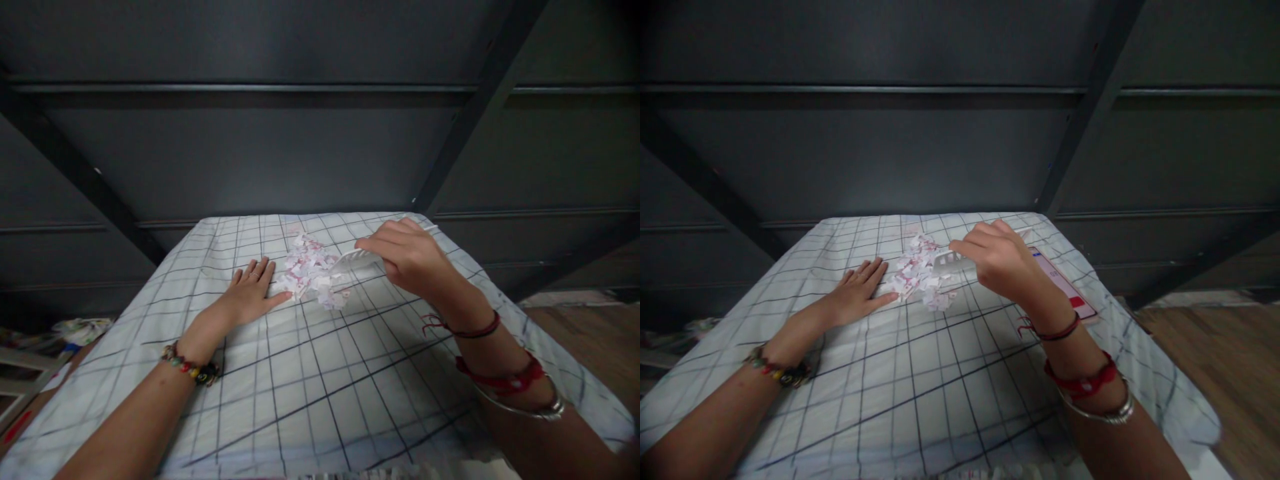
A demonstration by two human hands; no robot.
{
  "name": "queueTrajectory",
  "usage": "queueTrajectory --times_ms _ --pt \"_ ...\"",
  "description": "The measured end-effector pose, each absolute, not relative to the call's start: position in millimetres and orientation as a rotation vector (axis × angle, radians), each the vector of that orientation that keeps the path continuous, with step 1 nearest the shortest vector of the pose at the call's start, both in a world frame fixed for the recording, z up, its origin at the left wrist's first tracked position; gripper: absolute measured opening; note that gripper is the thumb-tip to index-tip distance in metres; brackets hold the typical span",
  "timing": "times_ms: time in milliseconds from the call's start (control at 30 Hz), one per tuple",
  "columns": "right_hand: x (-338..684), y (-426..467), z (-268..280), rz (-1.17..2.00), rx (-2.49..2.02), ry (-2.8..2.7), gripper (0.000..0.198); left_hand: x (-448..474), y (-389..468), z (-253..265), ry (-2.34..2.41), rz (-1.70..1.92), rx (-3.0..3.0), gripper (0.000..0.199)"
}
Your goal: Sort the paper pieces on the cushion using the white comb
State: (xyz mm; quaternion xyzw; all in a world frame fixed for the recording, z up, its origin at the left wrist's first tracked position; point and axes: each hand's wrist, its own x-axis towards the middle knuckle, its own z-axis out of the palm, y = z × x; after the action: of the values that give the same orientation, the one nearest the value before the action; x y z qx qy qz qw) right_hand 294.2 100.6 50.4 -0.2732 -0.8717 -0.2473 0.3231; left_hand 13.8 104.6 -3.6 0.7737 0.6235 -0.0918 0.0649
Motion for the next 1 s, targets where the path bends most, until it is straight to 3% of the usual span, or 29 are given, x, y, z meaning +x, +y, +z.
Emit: queueTrajectory --times_ms 300,567,767,1000 --pt "302.9 91.2 66.2 -0.49 -0.653 -2.384 0.028 14.1 103.8 -2.0 1.876 -0.259 2.328 0.086" --pt "300.0 93.6 59.6 -0.621 -0.717 -2.305 0.034 12.2 106.6 -6.3 1.879 -0.275 2.338 0.086" --pt "302.0 91.7 63.0 -0.422 -0.642 -2.409 0.033 12.5 106.6 -6.6 1.886 -0.265 2.338 0.085" --pt "295.0 95.1 54.7 -0.602 -0.709 -2.313 0.036 11.3 106.6 -7.3 1.875 -0.263 2.343 0.085"
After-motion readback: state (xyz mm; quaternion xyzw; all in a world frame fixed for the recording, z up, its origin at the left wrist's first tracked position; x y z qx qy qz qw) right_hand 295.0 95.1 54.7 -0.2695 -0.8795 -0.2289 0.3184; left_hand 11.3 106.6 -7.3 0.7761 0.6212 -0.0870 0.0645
